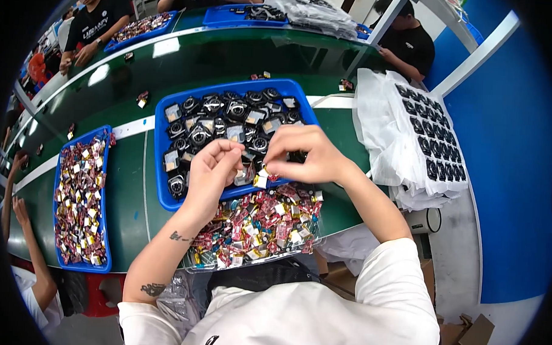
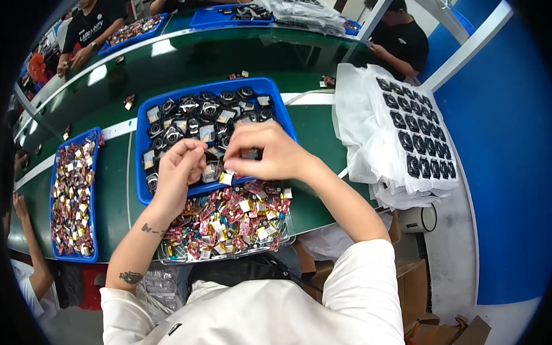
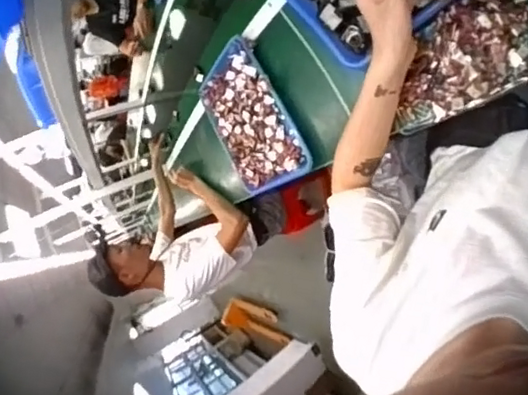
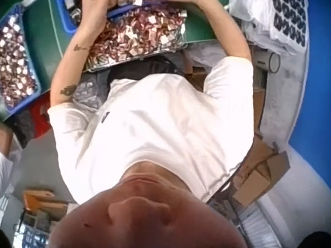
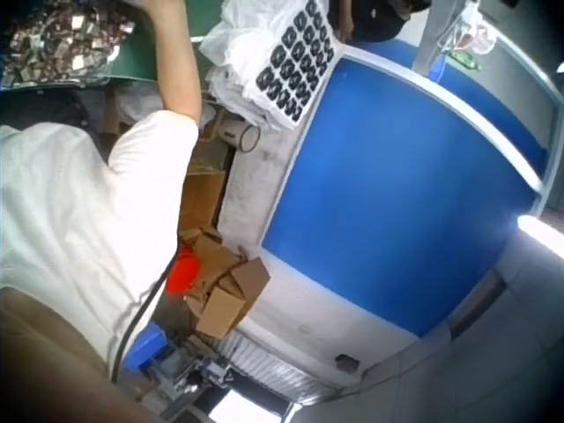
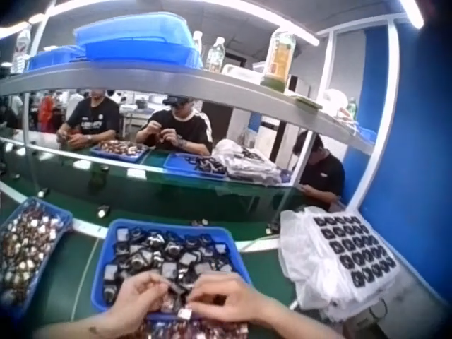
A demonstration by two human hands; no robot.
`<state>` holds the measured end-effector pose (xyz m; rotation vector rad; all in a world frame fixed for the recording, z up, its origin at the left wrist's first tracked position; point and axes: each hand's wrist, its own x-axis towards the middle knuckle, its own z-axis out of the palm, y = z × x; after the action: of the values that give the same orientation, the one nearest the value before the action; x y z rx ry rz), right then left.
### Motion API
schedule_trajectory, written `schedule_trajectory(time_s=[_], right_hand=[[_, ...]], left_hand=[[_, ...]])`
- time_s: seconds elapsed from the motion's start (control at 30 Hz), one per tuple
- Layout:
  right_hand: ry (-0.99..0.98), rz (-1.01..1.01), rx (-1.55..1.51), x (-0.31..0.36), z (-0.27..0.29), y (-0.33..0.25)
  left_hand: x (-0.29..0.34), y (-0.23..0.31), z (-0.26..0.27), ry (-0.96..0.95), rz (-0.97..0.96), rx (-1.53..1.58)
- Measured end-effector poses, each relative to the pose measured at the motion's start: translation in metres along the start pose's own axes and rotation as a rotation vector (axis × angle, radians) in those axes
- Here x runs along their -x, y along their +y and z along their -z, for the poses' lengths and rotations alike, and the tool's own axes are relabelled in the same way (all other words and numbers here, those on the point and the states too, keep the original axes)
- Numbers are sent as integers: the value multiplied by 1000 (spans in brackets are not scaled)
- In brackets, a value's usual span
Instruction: Assembling small electronic components by attaching a backing to a main unit on a factory assembly line.
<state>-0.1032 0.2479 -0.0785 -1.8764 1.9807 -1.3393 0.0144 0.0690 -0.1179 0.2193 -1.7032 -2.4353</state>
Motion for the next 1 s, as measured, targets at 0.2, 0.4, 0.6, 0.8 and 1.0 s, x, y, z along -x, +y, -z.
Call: schedule_trajectory(time_s=[0.2, 0.4, 0.6, 0.8, 1.0], right_hand=[[-190, 118, 160, 5, -26, -4], [-51, 15, 246, 16, -28, 5], [-112, 39, 393, 19, -32, 2], [-34, 40, 305, 24, -33, 10], [60, -17, 35, 25, -33, 13]], left_hand=[[2, 2, 0, 32, 28, 23], [4, 3, -1, 20, 50, -5], [6, 2, -1, 30, 41, -53], [5, 0, -1, 18, 46, -69], [5, -3, -5, 6, -19, -136]])
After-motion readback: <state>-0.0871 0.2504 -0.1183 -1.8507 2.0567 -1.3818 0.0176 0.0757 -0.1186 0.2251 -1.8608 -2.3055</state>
